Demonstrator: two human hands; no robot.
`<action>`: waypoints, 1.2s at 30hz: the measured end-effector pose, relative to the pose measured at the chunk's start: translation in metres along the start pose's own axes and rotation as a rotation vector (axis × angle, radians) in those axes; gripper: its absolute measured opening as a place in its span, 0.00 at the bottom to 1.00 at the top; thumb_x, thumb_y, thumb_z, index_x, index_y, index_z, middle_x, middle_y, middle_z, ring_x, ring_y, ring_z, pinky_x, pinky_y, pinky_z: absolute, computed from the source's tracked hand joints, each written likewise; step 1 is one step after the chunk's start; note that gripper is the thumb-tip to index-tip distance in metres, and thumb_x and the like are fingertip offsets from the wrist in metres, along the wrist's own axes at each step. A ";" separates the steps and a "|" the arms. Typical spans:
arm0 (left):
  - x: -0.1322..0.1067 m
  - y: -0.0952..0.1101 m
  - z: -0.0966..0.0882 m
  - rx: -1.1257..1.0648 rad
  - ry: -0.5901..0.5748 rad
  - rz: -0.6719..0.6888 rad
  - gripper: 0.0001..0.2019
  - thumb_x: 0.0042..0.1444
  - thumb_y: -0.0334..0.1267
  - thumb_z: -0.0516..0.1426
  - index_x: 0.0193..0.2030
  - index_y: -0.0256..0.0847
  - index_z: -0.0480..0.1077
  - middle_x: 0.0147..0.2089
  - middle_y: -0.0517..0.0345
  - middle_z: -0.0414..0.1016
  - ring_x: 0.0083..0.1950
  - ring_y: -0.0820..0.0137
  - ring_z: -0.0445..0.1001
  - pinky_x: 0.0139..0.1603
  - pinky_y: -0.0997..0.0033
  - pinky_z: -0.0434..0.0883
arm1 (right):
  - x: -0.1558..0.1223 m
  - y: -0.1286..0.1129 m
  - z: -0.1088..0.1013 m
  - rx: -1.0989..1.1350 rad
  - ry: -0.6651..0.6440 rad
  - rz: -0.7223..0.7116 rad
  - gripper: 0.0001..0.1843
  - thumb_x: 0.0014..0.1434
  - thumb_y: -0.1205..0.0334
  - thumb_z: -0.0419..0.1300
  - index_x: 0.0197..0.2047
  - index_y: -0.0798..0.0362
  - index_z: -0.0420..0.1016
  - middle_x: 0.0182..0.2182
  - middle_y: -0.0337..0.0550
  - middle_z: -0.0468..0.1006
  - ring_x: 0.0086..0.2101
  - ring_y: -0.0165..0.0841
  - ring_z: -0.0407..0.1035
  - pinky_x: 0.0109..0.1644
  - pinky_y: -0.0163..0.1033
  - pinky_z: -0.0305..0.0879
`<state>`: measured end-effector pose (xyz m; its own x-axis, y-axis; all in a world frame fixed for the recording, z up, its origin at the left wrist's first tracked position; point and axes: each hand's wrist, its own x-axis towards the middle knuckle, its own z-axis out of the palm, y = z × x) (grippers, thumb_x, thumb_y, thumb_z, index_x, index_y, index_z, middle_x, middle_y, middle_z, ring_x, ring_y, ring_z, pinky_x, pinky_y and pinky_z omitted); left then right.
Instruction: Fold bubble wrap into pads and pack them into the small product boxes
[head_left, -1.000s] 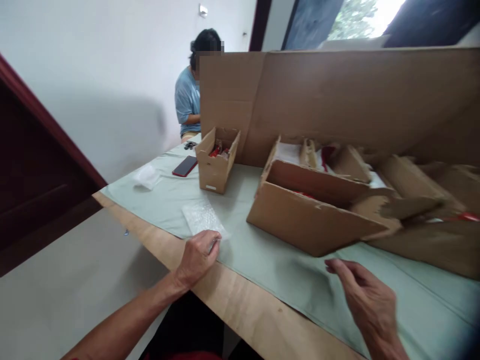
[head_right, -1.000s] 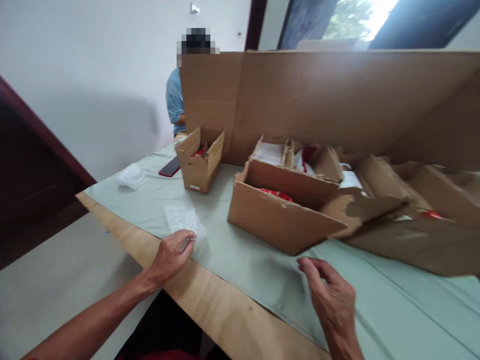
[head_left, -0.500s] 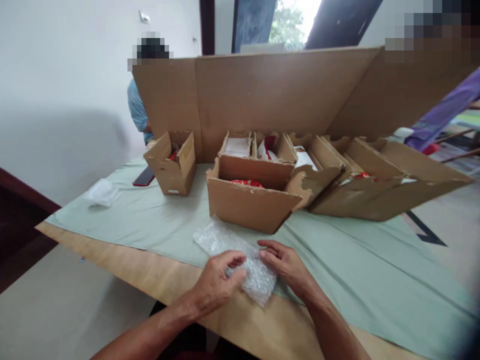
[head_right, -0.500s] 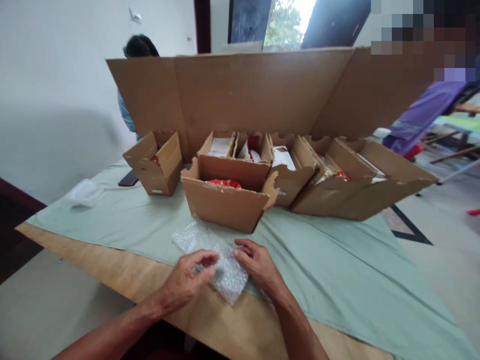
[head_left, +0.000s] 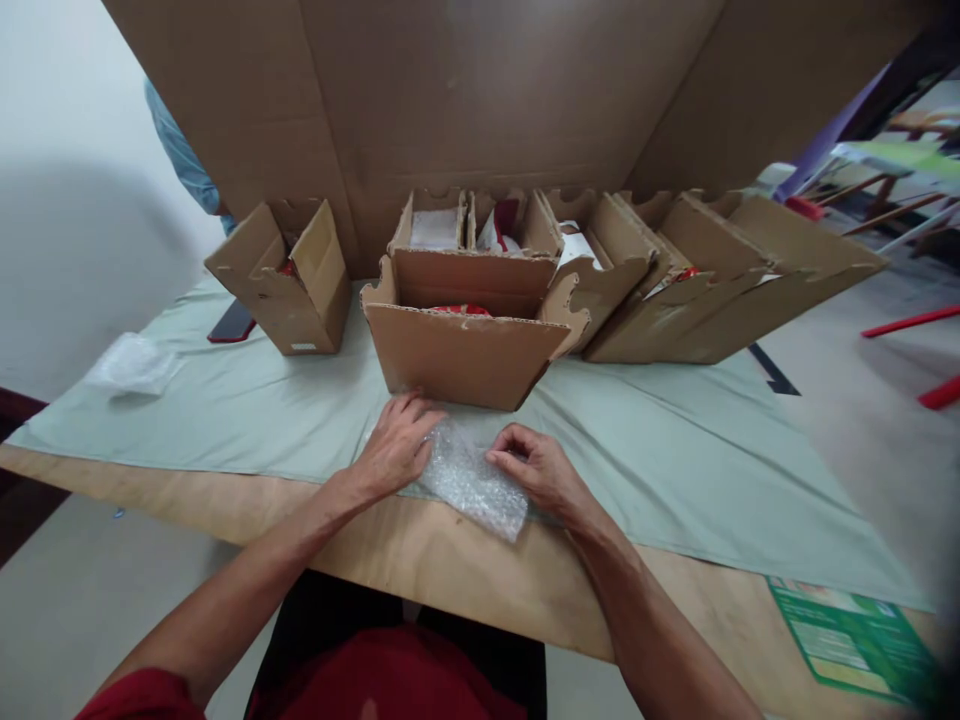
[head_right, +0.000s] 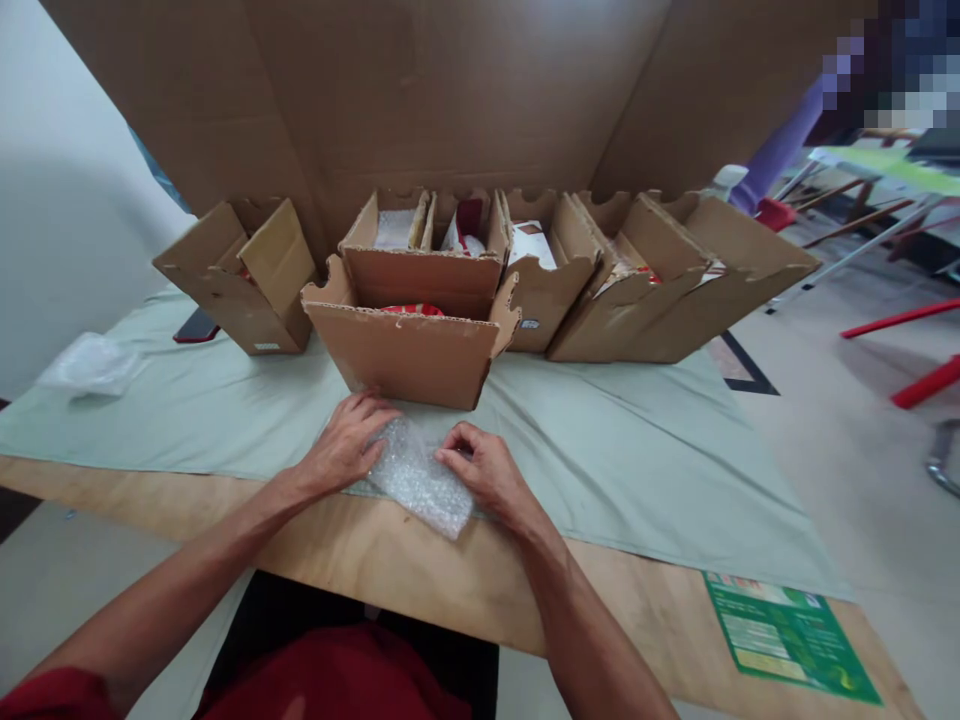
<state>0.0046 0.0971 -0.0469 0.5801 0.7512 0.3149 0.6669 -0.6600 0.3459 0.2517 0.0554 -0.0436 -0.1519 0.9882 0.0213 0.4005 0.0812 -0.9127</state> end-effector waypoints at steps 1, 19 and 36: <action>0.001 0.000 0.000 0.008 -0.008 0.005 0.16 0.57 0.27 0.56 0.51 0.42 0.76 0.54 0.46 0.76 0.64 0.50 0.67 0.66 0.43 0.66 | 0.000 0.001 0.000 -0.005 0.000 0.002 0.10 0.54 0.55 0.63 0.27 0.50 0.70 0.25 0.38 0.73 0.27 0.31 0.63 0.31 0.36 0.57; -0.018 0.054 -0.035 0.068 0.094 0.236 0.09 0.62 0.29 0.56 0.33 0.42 0.74 0.41 0.51 0.79 0.56 0.55 0.77 0.72 0.34 0.59 | -0.005 -0.011 -0.011 0.369 0.052 0.113 0.23 0.49 0.43 0.70 0.26 0.50 0.64 0.23 0.35 0.68 0.25 0.28 0.59 0.29 0.35 0.55; -0.055 0.069 -0.049 0.002 -0.164 0.120 0.08 0.66 0.33 0.56 0.50 0.42 0.73 0.55 0.47 0.76 0.58 0.57 0.74 0.57 0.54 0.73 | 0.001 -0.006 -0.004 -0.025 0.233 -0.126 0.10 0.55 0.53 0.63 0.29 0.50 0.72 0.26 0.39 0.76 0.29 0.33 0.69 0.37 0.39 0.66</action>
<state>-0.0043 0.0097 0.0027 0.7234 0.6591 0.2056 0.5897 -0.7447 0.3126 0.2526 0.0566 -0.0362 0.0088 0.9731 0.2303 0.4139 0.2061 -0.8867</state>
